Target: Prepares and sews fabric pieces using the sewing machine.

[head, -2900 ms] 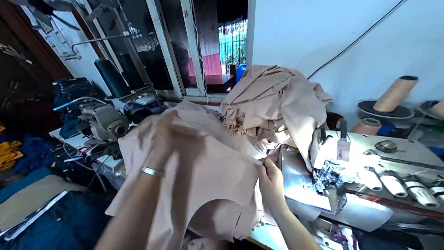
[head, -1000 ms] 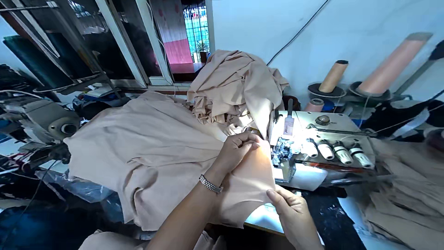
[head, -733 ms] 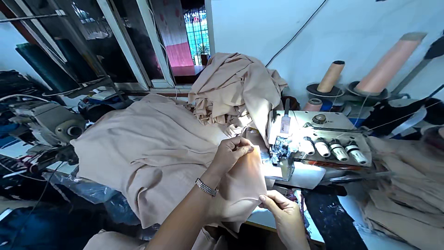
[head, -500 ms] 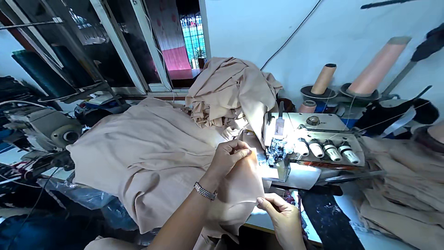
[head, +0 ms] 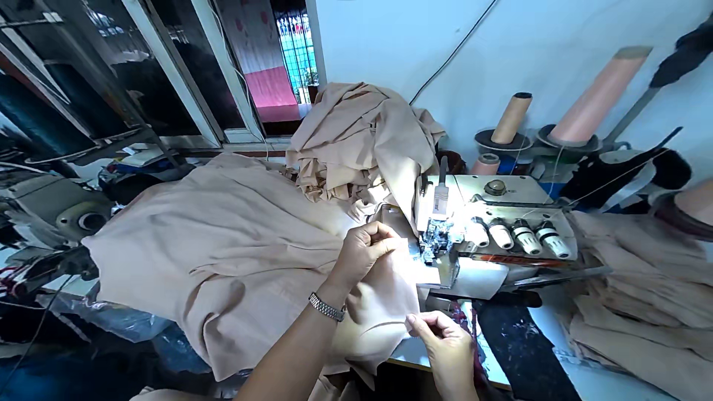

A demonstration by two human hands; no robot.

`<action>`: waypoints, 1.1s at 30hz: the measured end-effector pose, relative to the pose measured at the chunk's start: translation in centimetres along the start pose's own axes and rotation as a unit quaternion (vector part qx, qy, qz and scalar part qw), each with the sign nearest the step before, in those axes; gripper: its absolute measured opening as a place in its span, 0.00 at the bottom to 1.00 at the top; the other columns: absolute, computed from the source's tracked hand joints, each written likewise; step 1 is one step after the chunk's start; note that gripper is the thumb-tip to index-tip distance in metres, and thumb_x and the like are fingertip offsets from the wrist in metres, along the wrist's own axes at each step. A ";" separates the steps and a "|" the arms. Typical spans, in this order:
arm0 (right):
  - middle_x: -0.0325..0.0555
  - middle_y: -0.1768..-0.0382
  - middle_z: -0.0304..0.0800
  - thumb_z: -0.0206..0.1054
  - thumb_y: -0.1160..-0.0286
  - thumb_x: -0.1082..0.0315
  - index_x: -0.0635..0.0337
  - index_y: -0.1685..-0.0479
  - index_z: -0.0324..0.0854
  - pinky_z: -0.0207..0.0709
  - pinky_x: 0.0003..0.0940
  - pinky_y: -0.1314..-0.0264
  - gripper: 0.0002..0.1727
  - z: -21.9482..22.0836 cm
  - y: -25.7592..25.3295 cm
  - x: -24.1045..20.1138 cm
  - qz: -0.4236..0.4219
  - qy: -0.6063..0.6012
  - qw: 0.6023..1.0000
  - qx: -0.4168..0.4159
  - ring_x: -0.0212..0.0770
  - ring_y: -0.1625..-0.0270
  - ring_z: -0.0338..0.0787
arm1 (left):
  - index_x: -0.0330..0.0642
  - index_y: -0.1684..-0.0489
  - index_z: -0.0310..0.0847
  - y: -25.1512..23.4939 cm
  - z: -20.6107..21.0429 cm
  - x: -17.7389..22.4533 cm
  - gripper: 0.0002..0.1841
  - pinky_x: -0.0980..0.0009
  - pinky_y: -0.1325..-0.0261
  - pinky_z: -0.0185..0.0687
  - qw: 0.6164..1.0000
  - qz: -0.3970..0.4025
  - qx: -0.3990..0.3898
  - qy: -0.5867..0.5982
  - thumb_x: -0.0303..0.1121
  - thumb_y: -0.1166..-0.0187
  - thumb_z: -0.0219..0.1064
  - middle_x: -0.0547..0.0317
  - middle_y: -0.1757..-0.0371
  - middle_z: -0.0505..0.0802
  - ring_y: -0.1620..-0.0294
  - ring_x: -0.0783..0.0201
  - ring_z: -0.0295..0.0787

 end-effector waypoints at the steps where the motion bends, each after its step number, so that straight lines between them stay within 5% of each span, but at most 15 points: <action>1: 0.38 0.78 0.90 0.76 0.43 0.78 0.64 0.73 0.85 0.86 0.22 0.73 0.04 0.1 0.2 0.2 0.022 -0.018 1.000 0.003 0.28 0.78 0.89 | 0.37 0.63 0.85 -0.1 0.3 -0.2 0.05 0.80 0.64 0.80 1.000 -0.002 -0.002 -0.006 0.17 0.26 0.68 0.62 0.68 0.89 0.70 0.75 0.82; 4: 0.43 0.77 0.90 0.70 0.37 0.84 0.72 0.55 0.83 0.88 0.27 0.73 0.11 0.7 1.1 0.9 0.135 -0.090 0.986 -0.032 0.34 0.79 0.89 | 0.37 0.60 0.85 -0.5 1.3 -1.0 0.07 0.80 0.64 0.82 1.000 0.008 -0.008 -0.021 0.16 0.28 0.69 0.60 0.67 0.89 0.69 0.74 0.84; 10: 0.39 0.70 0.93 0.62 0.26 0.82 0.65 0.63 0.87 0.91 0.30 0.55 0.08 -0.4 3.2 0.3 0.120 -0.114 0.985 -0.054 0.32 0.66 0.93 | 0.37 0.52 0.85 -0.4 3.3 -1.1 0.10 0.75 0.66 0.84 0.992 0.063 -0.033 -0.100 0.18 0.26 0.67 0.58 0.68 0.91 0.70 0.71 0.86; 14: 0.36 0.71 0.94 0.55 0.19 0.83 0.60 0.61 0.80 0.92 0.31 0.62 0.11 -1.1 4.4 -0.8 0.136 -0.166 0.975 -0.061 0.32 0.72 0.94 | 0.37 0.54 0.87 -0.4 4.8 -1.3 0.08 0.75 0.63 0.84 0.990 0.079 -0.040 -0.114 0.20 0.24 0.66 0.59 0.66 0.91 0.68 0.71 0.86; 19: 0.38 0.73 0.94 0.58 0.20 0.83 0.62 0.63 0.80 0.92 0.31 0.63 0.09 -1.3 4.8 0.3 0.139 -0.149 0.978 -0.047 0.33 0.73 0.94 | 0.40 0.69 0.88 0.3 5.5 -1.7 0.02 0.72 0.50 0.86 0.944 0.157 -0.009 -0.289 0.24 0.30 0.75 0.56 0.56 0.86 0.53 0.66 0.85; 23: 0.35 0.72 0.93 0.60 0.21 0.82 0.60 0.63 0.79 0.92 0.31 0.61 0.08 -1.0 5.3 0.5 0.134 -0.131 0.980 -0.068 0.32 0.72 0.94 | 0.48 0.60 0.94 3.4 7.3 -1.2 0.06 0.54 0.35 0.74 0.816 0.222 0.021 -0.534 0.34 0.24 0.70 0.57 0.47 0.93 0.42 0.57 0.86; 25: 0.34 0.71 0.93 0.60 0.21 0.82 0.59 0.62 0.80 0.92 0.31 0.60 0.08 -1.0 5.5 0.6 0.118 -0.126 0.982 -0.078 0.31 0.71 0.94 | 0.51 0.52 0.95 5.1 8.1 -1.3 0.11 0.49 0.33 0.74 0.778 0.193 0.030 -0.597 0.35 0.22 0.67 0.61 0.44 0.96 0.41 0.57 0.90; 33: 0.29 0.69 0.93 0.58 0.21 0.83 0.56 0.61 0.81 0.91 0.28 0.57 0.12 -1.4 5.3 0.7 0.066 -0.121 0.988 -0.069 0.27 0.67 0.93 | 0.56 0.37 0.91 6.6 9.2 -2.6 0.18 0.47 0.28 0.75 0.801 0.144 0.045 -0.579 0.32 0.21 0.62 0.62 0.33 0.92 0.33 0.56 0.88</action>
Point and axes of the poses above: each hand's wrist, its own y-axis away from the middle knuckle, its own z-axis out of the palm, x = y × z, the point moved 8 cm from there along -y, towards the middle knuckle
